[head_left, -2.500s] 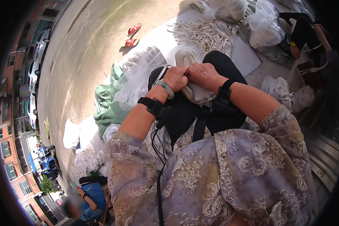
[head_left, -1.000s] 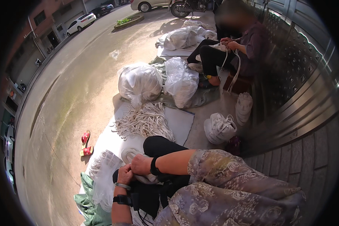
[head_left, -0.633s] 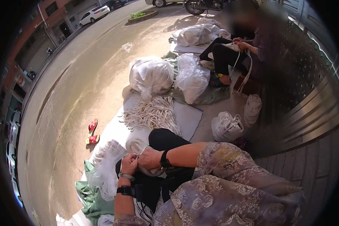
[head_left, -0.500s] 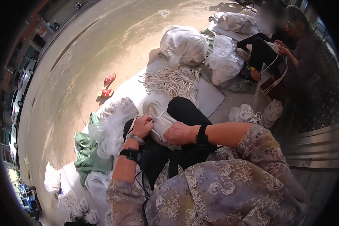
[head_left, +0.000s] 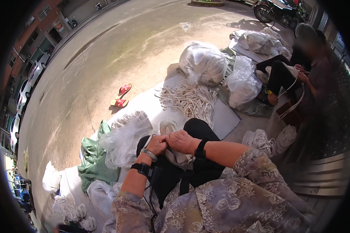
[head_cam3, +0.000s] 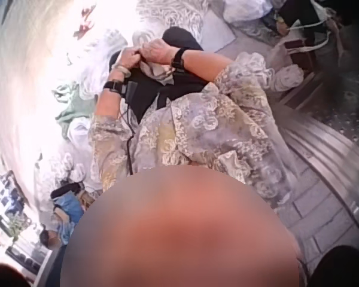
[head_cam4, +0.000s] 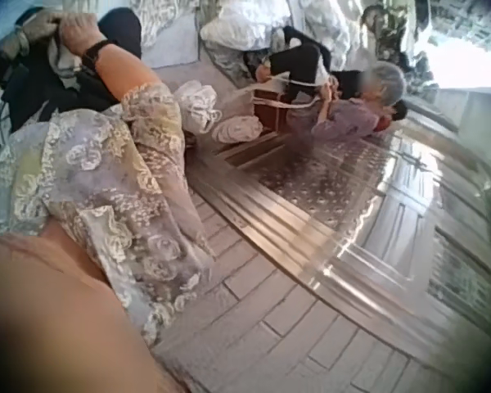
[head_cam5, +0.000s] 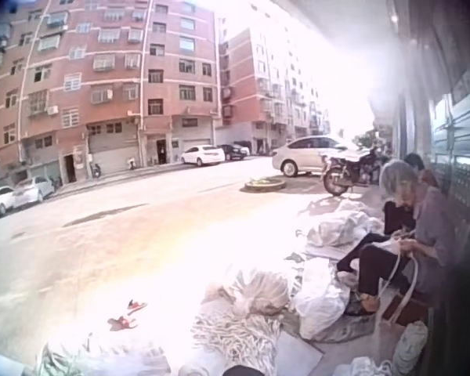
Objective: The recorder is assembling white sneakers by threading straps and packing them into plastic bags while sitting outdoors.
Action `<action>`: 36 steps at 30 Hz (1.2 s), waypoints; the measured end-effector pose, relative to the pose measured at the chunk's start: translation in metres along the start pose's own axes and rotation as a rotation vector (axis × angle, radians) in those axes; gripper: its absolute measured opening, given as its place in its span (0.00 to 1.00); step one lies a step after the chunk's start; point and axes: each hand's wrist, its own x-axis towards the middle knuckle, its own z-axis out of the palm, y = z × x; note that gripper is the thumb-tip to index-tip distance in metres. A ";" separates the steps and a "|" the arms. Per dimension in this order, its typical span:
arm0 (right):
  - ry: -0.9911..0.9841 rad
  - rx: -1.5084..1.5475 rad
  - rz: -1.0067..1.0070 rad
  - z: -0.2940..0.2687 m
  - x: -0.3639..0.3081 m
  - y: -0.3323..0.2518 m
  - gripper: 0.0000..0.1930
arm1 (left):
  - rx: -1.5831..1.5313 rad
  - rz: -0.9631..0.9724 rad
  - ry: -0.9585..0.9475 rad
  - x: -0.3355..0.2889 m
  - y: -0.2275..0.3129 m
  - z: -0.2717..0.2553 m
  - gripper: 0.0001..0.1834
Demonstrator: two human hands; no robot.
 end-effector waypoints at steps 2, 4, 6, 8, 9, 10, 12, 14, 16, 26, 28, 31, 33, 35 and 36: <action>0.142 -0.024 -0.044 0.010 0.003 -0.004 0.04 | 0.000 -0.009 0.000 -0.004 -0.004 -0.003 0.08; 0.195 -0.089 -0.084 0.008 0.005 -0.008 0.04 | -0.034 -0.028 -0.020 -0.003 -0.018 -0.004 0.08; 0.082 -0.094 -0.072 0.005 0.006 -0.006 0.04 | -0.060 0.027 -0.036 0.001 -0.014 -0.004 0.09; 0.059 -0.080 -0.051 0.003 0.008 -0.004 0.05 | -0.074 0.086 -0.015 0.007 -0.010 -0.003 0.09; 0.024 -0.077 -0.039 0.002 0.009 -0.005 0.05 | -0.103 0.129 0.013 0.008 -0.009 -0.003 0.10; -0.011 -0.072 -0.027 0.001 0.009 -0.006 0.05 | -0.092 0.138 0.007 0.006 -0.009 -0.003 0.10; 0.002 -0.044 -0.019 -0.001 0.010 -0.005 0.05 | -0.092 0.053 0.006 0.006 -0.010 -0.005 0.10; 0.004 0.021 0.007 -0.004 0.010 -0.007 0.05 | -0.084 0.032 0.024 0.007 -0.012 -0.005 0.10; 0.028 0.067 0.049 -0.002 0.008 -0.010 0.06 | -0.107 0.013 0.043 0.006 -0.016 -0.003 0.10; -0.011 0.174 0.183 -0.019 -0.007 -0.023 0.07 | -0.152 -0.028 0.131 0.008 -0.019 0.001 0.11; -0.061 0.231 0.217 -0.034 -0.017 -0.023 0.08 | -0.081 -0.060 0.155 0.006 -0.019 -0.001 0.12; -0.342 0.373 0.123 -0.048 -0.049 0.005 0.13 | 0.098 0.068 0.289 0.005 -0.023 0.000 0.15; -0.373 0.441 -0.068 -0.042 -0.074 0.036 0.13 | 0.221 0.066 0.342 0.002 -0.005 0.007 0.18; -0.319 0.564 -0.025 -0.049 -0.084 0.047 0.13 | 0.337 0.058 0.320 -0.003 -0.001 0.012 0.21; -0.264 0.695 0.010 -0.058 -0.086 0.046 0.13 | 0.475 0.154 0.395 -0.004 -0.009 0.017 0.21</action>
